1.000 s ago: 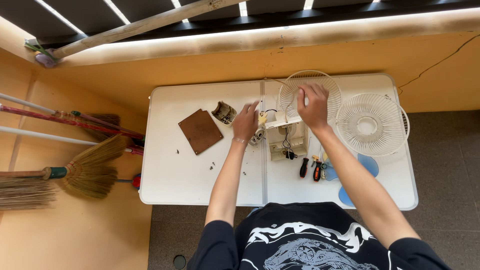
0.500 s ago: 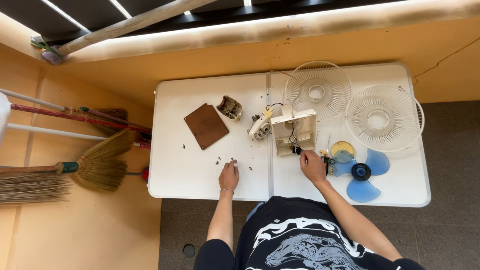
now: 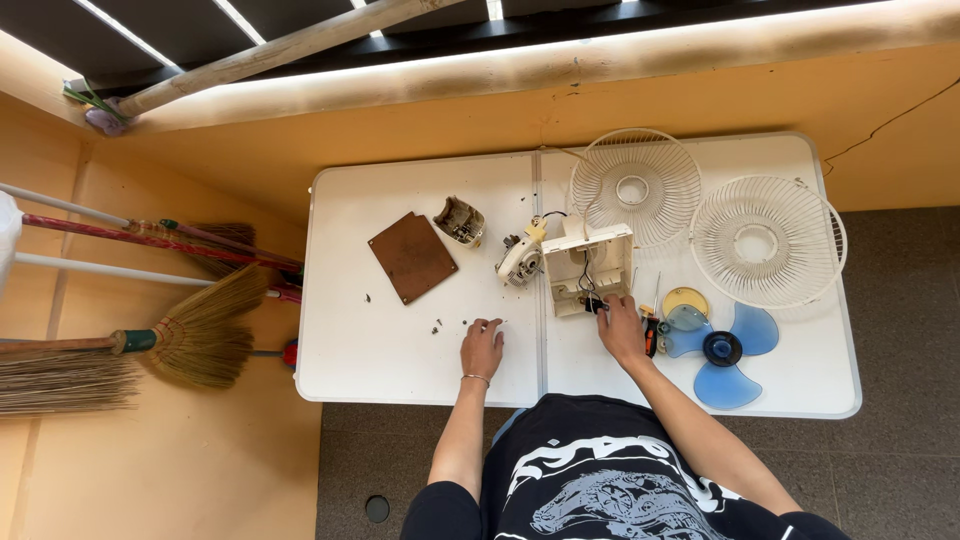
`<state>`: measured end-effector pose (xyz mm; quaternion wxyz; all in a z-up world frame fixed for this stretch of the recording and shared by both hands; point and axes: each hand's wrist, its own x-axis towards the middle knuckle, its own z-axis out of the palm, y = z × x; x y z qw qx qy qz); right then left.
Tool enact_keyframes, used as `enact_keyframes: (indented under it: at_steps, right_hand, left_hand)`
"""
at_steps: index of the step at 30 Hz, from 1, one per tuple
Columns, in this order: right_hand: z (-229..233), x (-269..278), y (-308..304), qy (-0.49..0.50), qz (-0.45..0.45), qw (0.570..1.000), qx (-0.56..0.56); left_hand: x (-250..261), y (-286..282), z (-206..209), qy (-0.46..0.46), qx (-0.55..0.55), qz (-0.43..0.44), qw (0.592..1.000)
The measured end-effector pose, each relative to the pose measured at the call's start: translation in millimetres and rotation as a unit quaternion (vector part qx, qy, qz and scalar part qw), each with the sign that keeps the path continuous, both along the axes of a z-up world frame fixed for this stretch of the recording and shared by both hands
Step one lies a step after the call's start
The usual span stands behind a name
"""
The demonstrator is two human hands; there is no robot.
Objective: The person assembles an electric fan on a white table. They use a screwdriver to secure the motor housing and attach a brown metal plate to the base with screws. The fan blades and cages remain disassembled on the table.
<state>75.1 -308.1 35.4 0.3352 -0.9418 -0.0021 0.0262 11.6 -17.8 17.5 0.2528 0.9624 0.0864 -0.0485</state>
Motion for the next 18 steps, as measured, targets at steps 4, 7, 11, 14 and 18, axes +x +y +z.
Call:
enact_keyframes:
  at_steps: [4,7,11,14,18]
  right_hand:
    - [-22,8,-5,0.009,0.005,1.000,0.018]
    - [-36,15,-9,0.076,-0.011,0.993,0.086]
    - [-42,20,-1,0.193,-0.069,0.952,0.226]
    - [-42,25,11,0.222,-0.132,0.928,0.268]
    - [-43,28,25,0.238,-0.196,0.919,0.247]
  left_hand:
    - [19,-21,21,-0.056,-0.058,0.007,0.997]
    - [37,-41,35,-0.067,-0.140,0.020,0.988]
    - [51,-65,37,-0.080,-0.176,0.005,0.981]
    - [53,-83,19,-0.032,-0.153,-0.037,0.987]
    - [47,-123,-13,0.020,-0.197,0.007,0.980]
